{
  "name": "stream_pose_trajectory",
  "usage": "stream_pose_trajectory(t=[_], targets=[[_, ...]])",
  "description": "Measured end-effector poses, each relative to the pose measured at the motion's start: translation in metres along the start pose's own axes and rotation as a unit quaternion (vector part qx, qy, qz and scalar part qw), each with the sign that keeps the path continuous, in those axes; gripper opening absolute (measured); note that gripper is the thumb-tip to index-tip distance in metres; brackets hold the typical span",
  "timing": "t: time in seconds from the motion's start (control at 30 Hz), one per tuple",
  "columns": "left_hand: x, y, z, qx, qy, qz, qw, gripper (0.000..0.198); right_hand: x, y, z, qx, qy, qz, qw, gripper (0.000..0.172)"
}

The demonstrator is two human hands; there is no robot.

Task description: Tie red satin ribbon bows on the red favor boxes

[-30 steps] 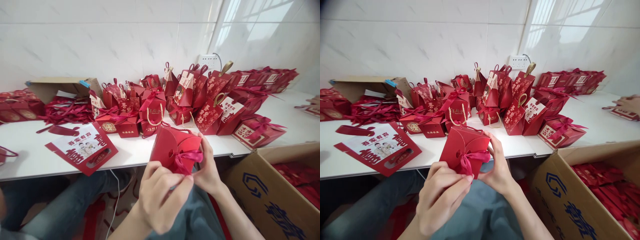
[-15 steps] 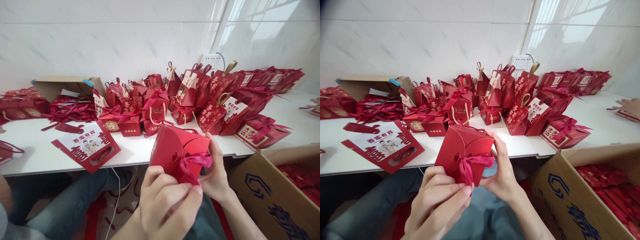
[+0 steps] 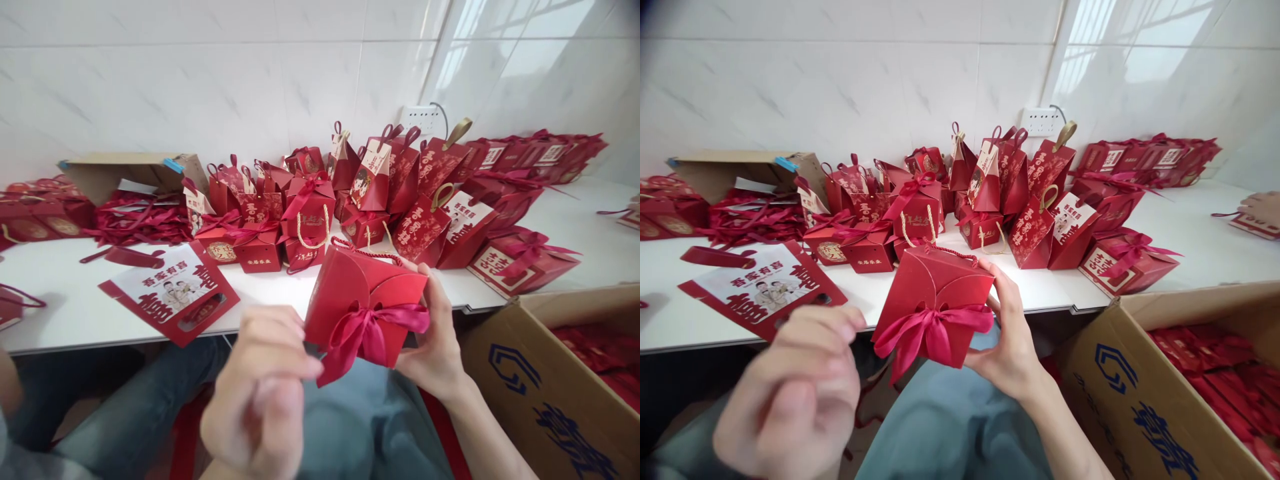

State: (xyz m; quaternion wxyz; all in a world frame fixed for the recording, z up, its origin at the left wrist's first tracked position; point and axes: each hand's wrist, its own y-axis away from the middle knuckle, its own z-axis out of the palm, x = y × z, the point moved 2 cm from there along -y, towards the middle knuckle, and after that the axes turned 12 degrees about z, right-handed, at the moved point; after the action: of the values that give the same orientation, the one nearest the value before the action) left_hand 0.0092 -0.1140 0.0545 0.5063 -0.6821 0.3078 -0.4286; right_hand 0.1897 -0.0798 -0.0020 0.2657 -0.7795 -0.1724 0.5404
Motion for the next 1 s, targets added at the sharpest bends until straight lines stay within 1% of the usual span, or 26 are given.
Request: stream_pose_trajectory(t=[0.03, 0.07, 0.1, 0.13, 0.2, 0.23, 0.27, 0.57, 0.73, 0.87, 1.0], targets=[[-0.005, -0.003, -0.003, 0.008, 0.006, -0.029, 1.000, 0.022, 0.000, 0.000, 0.000, 0.000, -0.001, -0.001, 1.000, 0.101], [-0.009, -0.006, -0.005, 0.000, 0.010, -0.049, 0.999, 0.017, 0.000, 0.000, 0.000, -0.001, -0.004, -0.003, 1.000, 0.101], [-0.012, -0.009, -0.005, -0.030, 0.007, -0.058, 0.998, 0.014, -0.001, 0.000, 0.001, -0.004, -0.007, -0.005, 1.000, 0.102], [-0.015, -0.011, -0.004, -0.079, -0.007, -0.061, 0.995, 0.013, -0.001, 0.000, 0.001, -0.007, -0.011, -0.008, 1.000, 0.102], [-0.016, -0.012, -0.001, -0.155, -0.033, -0.049, 0.986, 0.013, -0.001, -0.001, 0.002, -0.014, -0.017, -0.011, 1.000, 0.103], [-0.015, -0.012, 0.000, -0.178, -0.041, -0.043, 0.982, 0.014, -0.001, -0.001, 0.002, -0.015, -0.019, -0.011, 1.000, 0.103], [-0.014, -0.011, 0.001, -0.188, -0.050, -0.038, 0.980, 0.016, -0.001, -0.001, 0.002, -0.015, -0.019, -0.010, 1.000, 0.103], [-0.009, -0.005, 0.011, -0.189, -0.117, 0.000, 0.975, 0.016, 0.000, -0.002, 0.003, -0.007, -0.010, -0.005, 1.000, 0.101], [-0.008, -0.006, 0.009, -0.190, -0.124, 0.020, 0.974, 0.016, 0.000, -0.001, 0.003, -0.009, -0.019, 0.000, 1.000, 0.100], [-0.009, -0.007, 0.010, -0.199, -0.118, 0.021, 0.973, 0.015, 0.001, -0.001, 0.003, -0.011, -0.027, 0.001, 1.000, 0.101], [-0.008, -0.007, 0.012, -0.188, -0.119, 0.026, 0.975, 0.011, 0.002, -0.001, 0.003, -0.010, -0.027, 0.005, 1.000, 0.103]])
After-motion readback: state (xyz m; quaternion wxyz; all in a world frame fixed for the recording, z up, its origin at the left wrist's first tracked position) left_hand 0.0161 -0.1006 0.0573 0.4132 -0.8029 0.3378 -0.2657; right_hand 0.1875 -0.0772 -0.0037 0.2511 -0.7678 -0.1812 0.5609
